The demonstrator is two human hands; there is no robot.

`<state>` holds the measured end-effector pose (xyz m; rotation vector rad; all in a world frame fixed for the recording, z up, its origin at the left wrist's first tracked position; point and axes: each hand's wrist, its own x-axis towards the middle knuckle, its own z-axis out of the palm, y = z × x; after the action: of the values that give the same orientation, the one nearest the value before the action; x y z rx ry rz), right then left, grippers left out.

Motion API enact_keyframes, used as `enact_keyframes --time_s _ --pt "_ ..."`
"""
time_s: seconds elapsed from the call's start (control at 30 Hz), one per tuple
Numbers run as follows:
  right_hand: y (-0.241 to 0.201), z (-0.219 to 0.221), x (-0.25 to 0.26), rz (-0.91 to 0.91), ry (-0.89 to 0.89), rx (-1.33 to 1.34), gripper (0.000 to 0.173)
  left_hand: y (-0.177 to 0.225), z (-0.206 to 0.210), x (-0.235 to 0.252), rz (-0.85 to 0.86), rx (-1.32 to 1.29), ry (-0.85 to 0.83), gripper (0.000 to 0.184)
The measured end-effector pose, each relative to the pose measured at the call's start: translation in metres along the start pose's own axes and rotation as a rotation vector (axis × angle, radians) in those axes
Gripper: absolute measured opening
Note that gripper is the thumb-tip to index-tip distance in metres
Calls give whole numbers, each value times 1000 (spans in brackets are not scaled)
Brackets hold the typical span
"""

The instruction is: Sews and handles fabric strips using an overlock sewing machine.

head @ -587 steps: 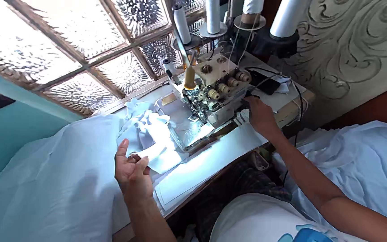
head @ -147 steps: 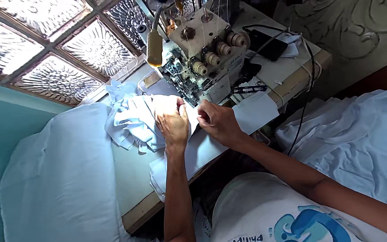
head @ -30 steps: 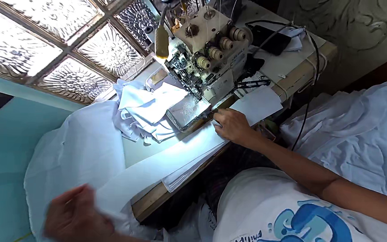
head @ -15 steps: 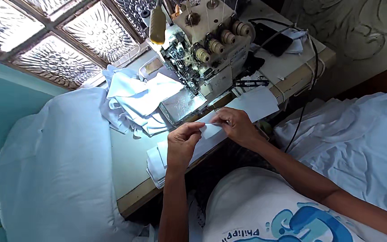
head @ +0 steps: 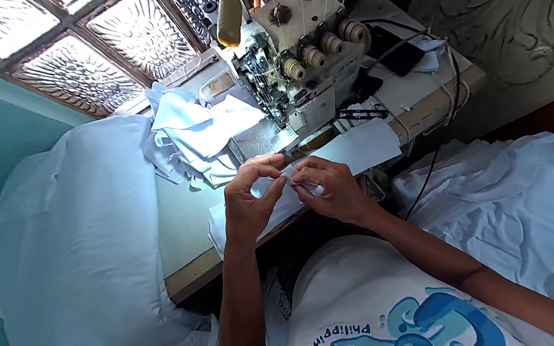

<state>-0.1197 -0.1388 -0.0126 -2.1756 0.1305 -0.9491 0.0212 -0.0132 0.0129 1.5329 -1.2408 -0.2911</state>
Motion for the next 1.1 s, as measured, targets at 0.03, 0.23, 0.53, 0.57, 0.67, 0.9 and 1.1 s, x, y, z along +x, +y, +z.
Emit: enact_keyframes --time_s 0.03,0.23,0.53,0.57,0.67,0.9,1.1 --pt "-1 0 1 -9 -12 11 10 -1 -1 0 -17 -40 -9 3" --pt "-6 1 6 -13 -67 83 12 1 -5 -5 -100 -218 44 13" --pt "-2 -9 0 70 -24 90 7 -6 -8 -7 -146 -489 199 14" --pt "-2 -10 -1 73 -17 87 7 -7 -7 -6 -145 -505 206 14" --pt "-5 -10 -1 88 4 84 4 -9 -5 -4 -138 -531 223 17" --pt "-12 -1 19 95 61 -73 6 -14 8 28 -79 -105 390 23" --pt "19 17 49 115 137 -278 7 -42 20 74 -54 544 316 18"
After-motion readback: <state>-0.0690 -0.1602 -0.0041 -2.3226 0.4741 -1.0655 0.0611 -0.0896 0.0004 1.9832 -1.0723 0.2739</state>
